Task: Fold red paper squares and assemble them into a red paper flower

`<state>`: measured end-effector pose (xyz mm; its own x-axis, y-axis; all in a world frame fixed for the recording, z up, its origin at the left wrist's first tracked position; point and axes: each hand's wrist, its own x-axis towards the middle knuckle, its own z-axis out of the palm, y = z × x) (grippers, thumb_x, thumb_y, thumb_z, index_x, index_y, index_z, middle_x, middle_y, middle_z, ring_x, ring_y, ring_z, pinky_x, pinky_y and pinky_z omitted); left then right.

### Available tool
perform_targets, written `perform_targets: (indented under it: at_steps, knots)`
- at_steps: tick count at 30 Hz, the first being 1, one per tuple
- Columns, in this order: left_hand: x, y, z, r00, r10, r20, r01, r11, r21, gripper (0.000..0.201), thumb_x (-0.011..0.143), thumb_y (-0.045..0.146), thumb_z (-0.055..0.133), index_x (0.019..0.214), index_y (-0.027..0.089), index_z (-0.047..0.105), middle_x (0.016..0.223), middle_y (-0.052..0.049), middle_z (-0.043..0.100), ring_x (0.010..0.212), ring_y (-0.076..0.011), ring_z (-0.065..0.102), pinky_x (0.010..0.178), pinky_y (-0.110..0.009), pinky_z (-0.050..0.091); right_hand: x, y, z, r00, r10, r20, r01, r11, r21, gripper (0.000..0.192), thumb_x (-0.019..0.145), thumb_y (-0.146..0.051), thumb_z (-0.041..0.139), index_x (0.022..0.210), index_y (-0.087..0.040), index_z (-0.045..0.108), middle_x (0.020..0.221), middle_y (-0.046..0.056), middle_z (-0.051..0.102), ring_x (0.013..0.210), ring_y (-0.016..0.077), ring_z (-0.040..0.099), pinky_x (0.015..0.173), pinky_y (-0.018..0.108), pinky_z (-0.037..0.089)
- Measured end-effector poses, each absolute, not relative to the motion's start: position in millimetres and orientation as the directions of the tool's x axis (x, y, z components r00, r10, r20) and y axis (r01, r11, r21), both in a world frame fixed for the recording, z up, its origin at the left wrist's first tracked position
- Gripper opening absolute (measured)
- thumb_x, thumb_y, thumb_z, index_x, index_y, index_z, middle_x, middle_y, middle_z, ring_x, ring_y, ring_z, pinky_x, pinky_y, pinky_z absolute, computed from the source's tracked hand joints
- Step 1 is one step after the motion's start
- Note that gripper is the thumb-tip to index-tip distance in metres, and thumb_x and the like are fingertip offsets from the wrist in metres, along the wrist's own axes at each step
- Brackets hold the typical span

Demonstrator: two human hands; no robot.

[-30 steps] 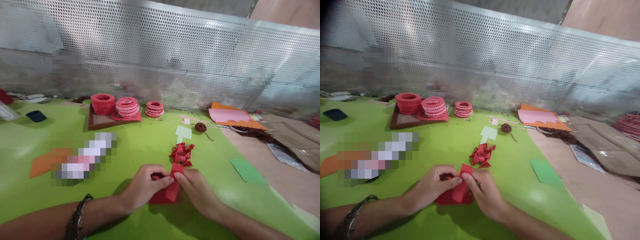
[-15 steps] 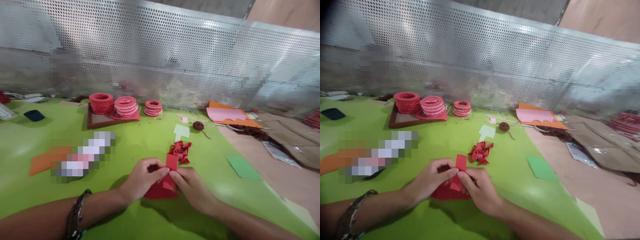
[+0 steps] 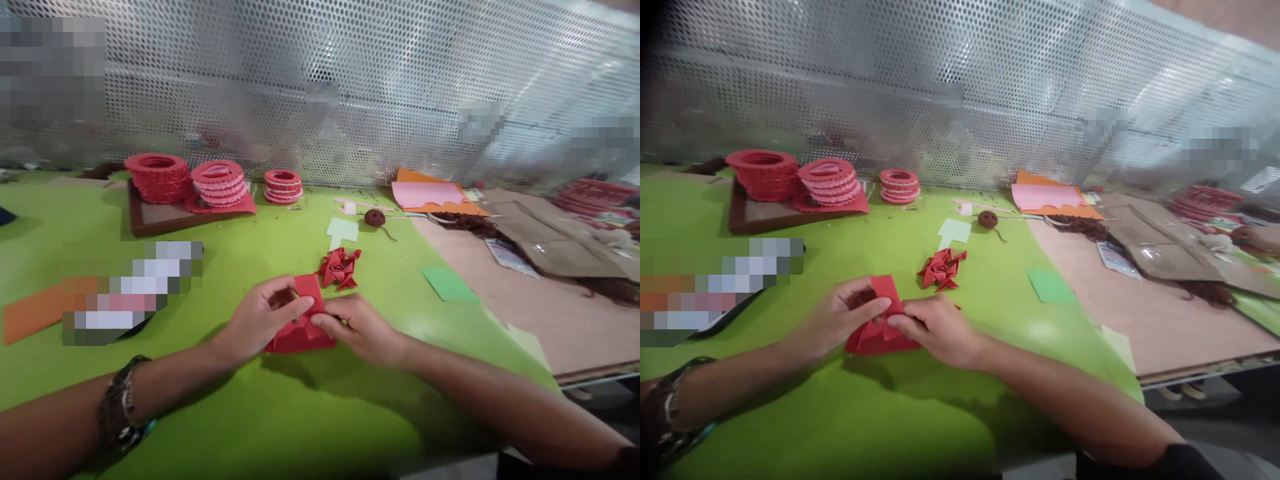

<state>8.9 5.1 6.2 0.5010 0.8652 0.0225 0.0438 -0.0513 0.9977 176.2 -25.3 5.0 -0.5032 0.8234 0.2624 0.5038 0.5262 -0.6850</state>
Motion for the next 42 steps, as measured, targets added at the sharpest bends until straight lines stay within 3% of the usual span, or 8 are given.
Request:
perform_targets:
  at_steps: [3,6,9,12,17,25,33,42]
  knots:
    - [8,6,6,0.495,0.869,0.007,0.015,-0.016,1.0,0.009,0.072,0.025,0.062,0.07,0.016,0.06,0.055,0.006,0.057,0.049,-0.0071,0.05,0.047,-0.017,0.039,179,-26,6,-0.518,0.799,0.306,0.484,0.569,-0.665,0.03,0.088,-0.028,0.04,0.063,-0.015,0.05,0.053,-0.004,0.043,0.047,0.0071,0.038,0.047,0.019,0.032]
    - [8,8,3,0.469,0.881,-0.054,-0.025,0.075,0.997,0.01,0.073,0.026,0.061,0.073,0.016,0.059,0.053,0.007,0.057,0.048,-0.0064,0.05,0.049,-0.017,0.04,185,-25,8,-0.447,0.777,0.443,0.45,0.623,-0.64,0.017,0.089,-0.02,0.036,0.088,-0.014,0.052,0.071,0.003,0.055,0.063,0.0109,0.051,0.057,0.022,0.042]
    - [10,10,2,0.467,0.88,-0.088,-0.06,0.131,0.99,0.01,0.074,0.026,0.06,0.073,0.016,0.058,0.054,0.006,0.06,0.048,-0.0061,0.052,0.05,-0.017,0.041,192,-21,9,-0.526,0.616,0.587,0.375,0.787,-0.49,0.023,0.086,-0.008,0.037,0.1,-0.017,0.052,0.089,0.007,0.061,0.084,0.0128,0.056,0.073,0.026,0.046]
    - [11,11,3,0.493,0.865,-0.096,-0.073,0.152,0.986,0.008,0.074,0.024,0.059,0.072,0.016,0.058,0.056,0.006,0.061,0.049,-0.0061,0.055,0.053,-0.018,0.043,196,-18,11,-0.594,0.545,0.592,0.347,0.837,-0.422,0.022,0.084,-0.007,0.045,0.097,-0.018,0.058,0.092,0.007,0.064,0.087,0.013,0.057,0.077,0.026,0.047]
    - [8,8,9,0.549,0.832,-0.083,-0.03,0.119,0.992,0.01,0.079,0.022,0.056,0.073,0.016,0.061,0.061,0.005,0.062,0.053,-0.0073,0.057,0.055,-0.019,0.044,196,-18,16,-0.554,0.604,0.573,0.338,0.792,-0.508,0.013,0.084,-0.013,0.05,0.089,-0.015,0.062,0.084,0.007,0.067,0.079,0.0124,0.06,0.071,0.025,0.049]
    - [6,1,9,0.539,0.84,0.053,0.163,-0.166,0.972,0.021,0.081,0.027,0.051,0.069,0.015,0.064,0.062,0.002,0.055,0.053,-0.0085,0.047,0.049,-0.019,0.037,189,-18,14,-0.465,0.735,0.494,0.387,0.67,-0.633,0.018,0.084,-0.025,0.051,0.075,-0.013,0.061,0.068,0.004,0.064,0.062,0.011,0.056,0.057,0.022,0.045]
    - [8,-4,8,0.606,0.795,-0.011,0.114,-0.073,0.991,0.026,0.084,0.028,0.045,0.075,0.014,0.065,0.075,-0.001,0.06,0.061,-0.0103,0.058,0.058,-0.023,0.047,187,-22,14,-0.439,0.772,0.459,0.57,0.635,-0.521,0.018,0.083,-0.019,0.05,0.066,-0.014,0.055,0.059,0.001,0.057,0.053,0.0089,0.049,0.05,0.019,0.038]
    - [8,-4,6,0.619,0.785,0.001,0.105,-0.084,0.991,0.018,0.08,0.024,0.053,0.077,0.014,0.067,0.079,-0.002,0.061,0.066,-0.0114,0.058,0.065,-0.026,0.051,186,-21,11,-0.455,0.745,0.488,0.576,0.664,-0.476,0.02,0.084,-0.02,0.047,0.065,-0.015,0.052,0.059,0.001,0.055,0.053,0.009,0.048,0.049,0.02,0.037]
